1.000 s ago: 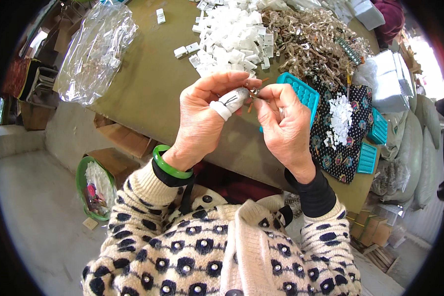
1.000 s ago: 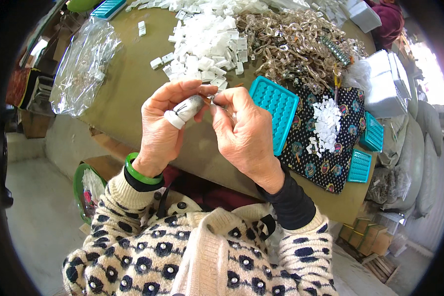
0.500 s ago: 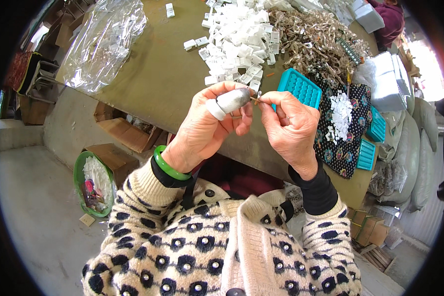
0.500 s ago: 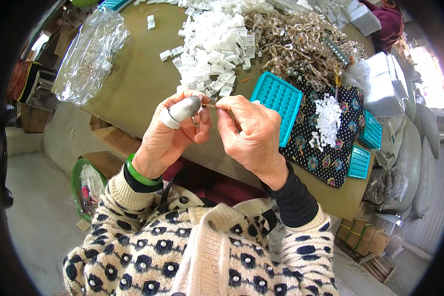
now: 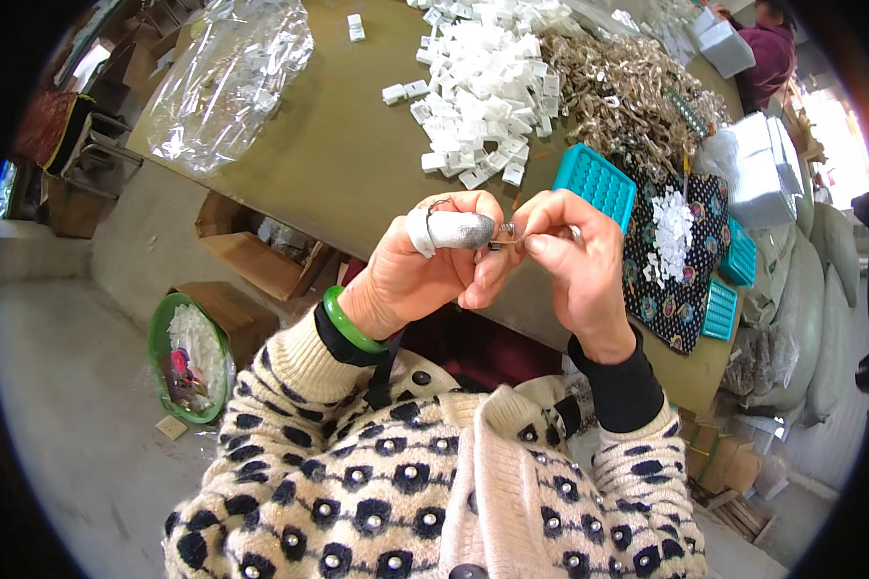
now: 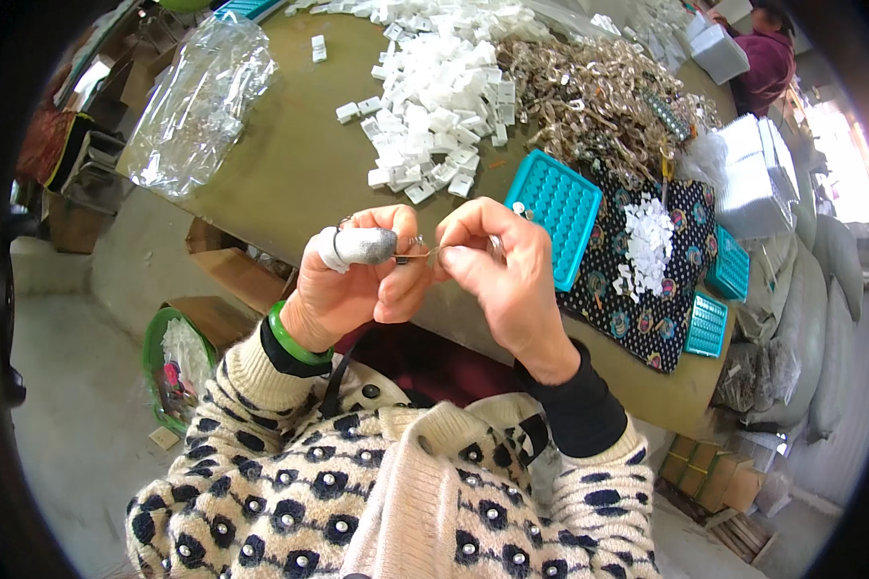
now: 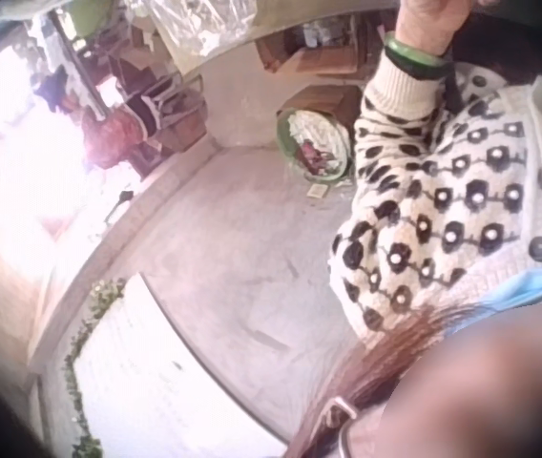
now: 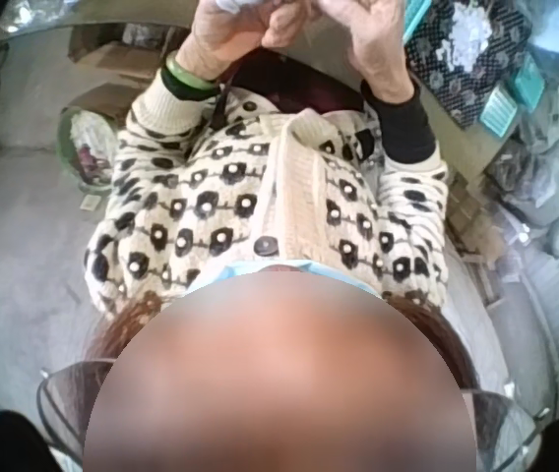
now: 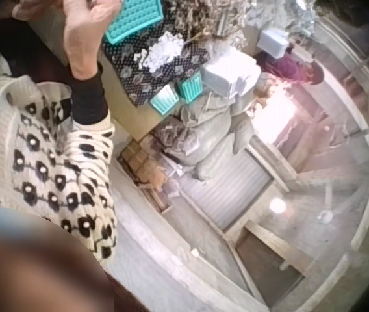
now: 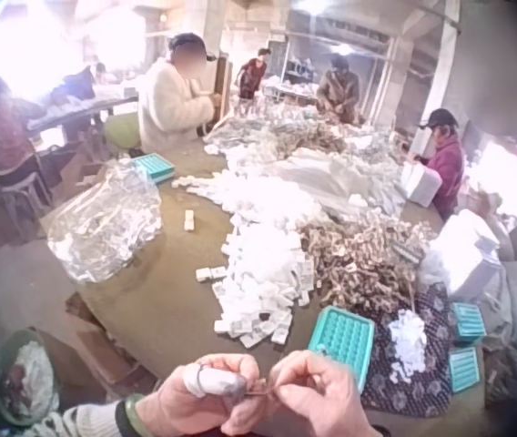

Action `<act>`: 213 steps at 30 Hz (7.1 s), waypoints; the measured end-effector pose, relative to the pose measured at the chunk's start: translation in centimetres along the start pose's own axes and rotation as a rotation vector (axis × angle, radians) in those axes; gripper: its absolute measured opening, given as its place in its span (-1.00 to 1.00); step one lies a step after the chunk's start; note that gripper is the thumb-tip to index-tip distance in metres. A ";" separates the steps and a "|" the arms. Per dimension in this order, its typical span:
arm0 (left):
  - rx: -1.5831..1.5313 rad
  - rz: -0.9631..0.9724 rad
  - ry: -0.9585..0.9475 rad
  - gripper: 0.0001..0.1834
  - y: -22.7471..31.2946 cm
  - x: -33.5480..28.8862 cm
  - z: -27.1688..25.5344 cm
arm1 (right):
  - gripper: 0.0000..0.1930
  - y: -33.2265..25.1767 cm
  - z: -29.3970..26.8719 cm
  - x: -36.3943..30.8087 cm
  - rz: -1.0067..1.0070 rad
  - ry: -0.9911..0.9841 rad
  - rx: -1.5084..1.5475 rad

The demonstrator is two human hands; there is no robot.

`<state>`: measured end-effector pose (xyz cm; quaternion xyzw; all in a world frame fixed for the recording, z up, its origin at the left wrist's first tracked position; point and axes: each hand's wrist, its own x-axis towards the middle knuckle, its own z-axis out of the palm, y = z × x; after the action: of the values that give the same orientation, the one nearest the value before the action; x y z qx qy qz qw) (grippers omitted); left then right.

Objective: The person repeatedly picks small white plastic housings and metal pins from a table, inserts the pins into the housings, and places the assembled units into a blue tray. The process is continuous and repetitive throughout the clip.

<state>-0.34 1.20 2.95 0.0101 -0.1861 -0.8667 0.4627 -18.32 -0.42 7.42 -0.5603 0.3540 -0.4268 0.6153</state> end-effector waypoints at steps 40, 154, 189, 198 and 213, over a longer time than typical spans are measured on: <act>1.912 0.619 0.656 -0.78 11.1 6.0 -7.1 | -0.91 1.1 0.6 -2.7 0.369 0.024 0.648; 0.364 0.059 0.521 -0.69 -3.0 0.6 0.0 | -0.93 2.7 -7.9 1.5 -0.296 0.158 -1.143; 0.556 0.149 0.600 -0.68 -4.2 1.8 0.8 | -0.73 1.8 -2.5 -1.5 -0.655 -0.012 -1.183; 0.504 0.158 0.575 -0.71 -4.9 1.1 0.9 | -0.65 2.8 -2.1 -2.0 -0.865 0.049 -1.262; 0.364 0.055 0.565 -0.83 -4.3 1.8 0.5 | -0.81 2.6 -6.1 0.0 -0.534 0.184 -1.324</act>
<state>-4.83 2.06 2.24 0.3274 -0.2022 -0.7694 0.5098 -23.49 -2.78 4.07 -0.8449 0.4399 -0.3042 -0.0112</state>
